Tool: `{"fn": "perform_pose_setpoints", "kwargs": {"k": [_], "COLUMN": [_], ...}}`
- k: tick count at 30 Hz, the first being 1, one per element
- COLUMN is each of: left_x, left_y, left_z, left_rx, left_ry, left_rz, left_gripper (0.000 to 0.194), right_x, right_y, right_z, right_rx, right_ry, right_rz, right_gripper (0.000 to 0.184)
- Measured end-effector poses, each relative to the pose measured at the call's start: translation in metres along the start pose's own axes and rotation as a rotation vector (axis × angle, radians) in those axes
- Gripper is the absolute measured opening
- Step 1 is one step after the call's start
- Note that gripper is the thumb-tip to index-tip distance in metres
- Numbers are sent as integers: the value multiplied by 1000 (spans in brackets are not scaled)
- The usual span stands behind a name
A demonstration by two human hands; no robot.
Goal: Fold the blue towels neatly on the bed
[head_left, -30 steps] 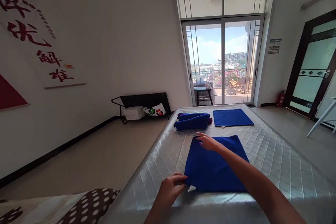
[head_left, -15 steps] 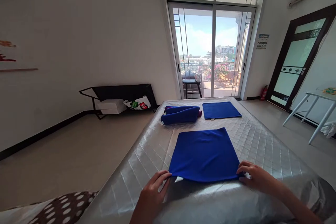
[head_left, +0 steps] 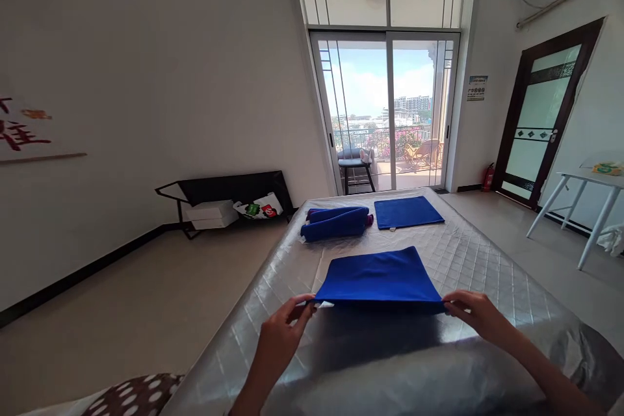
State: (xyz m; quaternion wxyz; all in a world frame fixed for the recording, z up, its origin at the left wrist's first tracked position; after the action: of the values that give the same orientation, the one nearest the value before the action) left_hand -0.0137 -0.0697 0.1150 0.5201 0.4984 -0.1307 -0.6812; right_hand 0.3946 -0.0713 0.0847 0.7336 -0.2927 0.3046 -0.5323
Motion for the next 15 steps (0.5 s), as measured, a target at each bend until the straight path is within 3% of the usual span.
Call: {"fn": "perform_pose_setpoints", "kwargs": {"k": [5,10,15], "left_x": [-10,-20,-41], "left_y": [20,63,108], "left_z": [26,66,102], "left_rx": [37,23,-36], "left_ry": [61,168,227], "left_rz": [62,44,18], "left_gripper": [48,52,49], "right_x": [6,17,6], "right_y": [-52,-111,-154], "right_z": [47,100,136], "right_rx": [62,140,214], "right_ry": [166,395,421], "right_rz": [153,323,351], "right_gripper": [49,38,42]}}
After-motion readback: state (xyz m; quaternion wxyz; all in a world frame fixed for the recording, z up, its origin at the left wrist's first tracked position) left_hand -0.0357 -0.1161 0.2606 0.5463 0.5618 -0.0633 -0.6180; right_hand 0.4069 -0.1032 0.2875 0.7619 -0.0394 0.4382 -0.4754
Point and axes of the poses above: each hand's wrist, its own x-axis away from the middle knuckle, its own z-axis out of the back of the hand, y = z × x, the point moved 10 cm from there along -x, towards the middle knuckle, and after that the axes turned 8 degrees about -z, right-handed, at the moved point
